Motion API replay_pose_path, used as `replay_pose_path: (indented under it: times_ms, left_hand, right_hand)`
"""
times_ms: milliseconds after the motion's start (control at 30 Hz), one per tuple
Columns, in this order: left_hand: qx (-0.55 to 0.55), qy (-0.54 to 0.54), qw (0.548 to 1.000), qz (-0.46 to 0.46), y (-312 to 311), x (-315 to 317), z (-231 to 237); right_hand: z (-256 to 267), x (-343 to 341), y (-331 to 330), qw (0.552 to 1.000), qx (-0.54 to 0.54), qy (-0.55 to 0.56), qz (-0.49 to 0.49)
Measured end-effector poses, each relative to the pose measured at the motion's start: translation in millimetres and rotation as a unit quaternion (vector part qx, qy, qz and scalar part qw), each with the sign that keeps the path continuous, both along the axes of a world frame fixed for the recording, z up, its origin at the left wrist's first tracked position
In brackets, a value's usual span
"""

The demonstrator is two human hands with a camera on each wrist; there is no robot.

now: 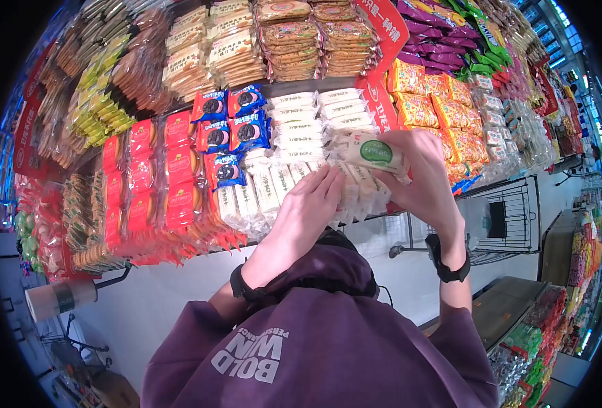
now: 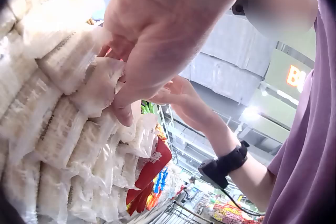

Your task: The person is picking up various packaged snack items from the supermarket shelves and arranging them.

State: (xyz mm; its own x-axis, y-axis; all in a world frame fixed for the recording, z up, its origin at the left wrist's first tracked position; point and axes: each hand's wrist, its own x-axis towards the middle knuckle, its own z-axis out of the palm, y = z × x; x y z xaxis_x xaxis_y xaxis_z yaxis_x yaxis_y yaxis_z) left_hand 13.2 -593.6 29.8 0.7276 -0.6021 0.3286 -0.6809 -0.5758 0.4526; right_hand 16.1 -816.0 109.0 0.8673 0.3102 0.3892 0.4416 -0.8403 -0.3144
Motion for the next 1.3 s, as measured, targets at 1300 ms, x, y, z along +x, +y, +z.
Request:
replay_pose_path:
  times_ms: [1300]
  left_hand:
    - [0.023,-0.025,0.999,0.0,-1.3,0.6,-8.9]
  right_hand:
    - [-28.1,162.8,0.8,0.92,-0.344,0.066,0.172]
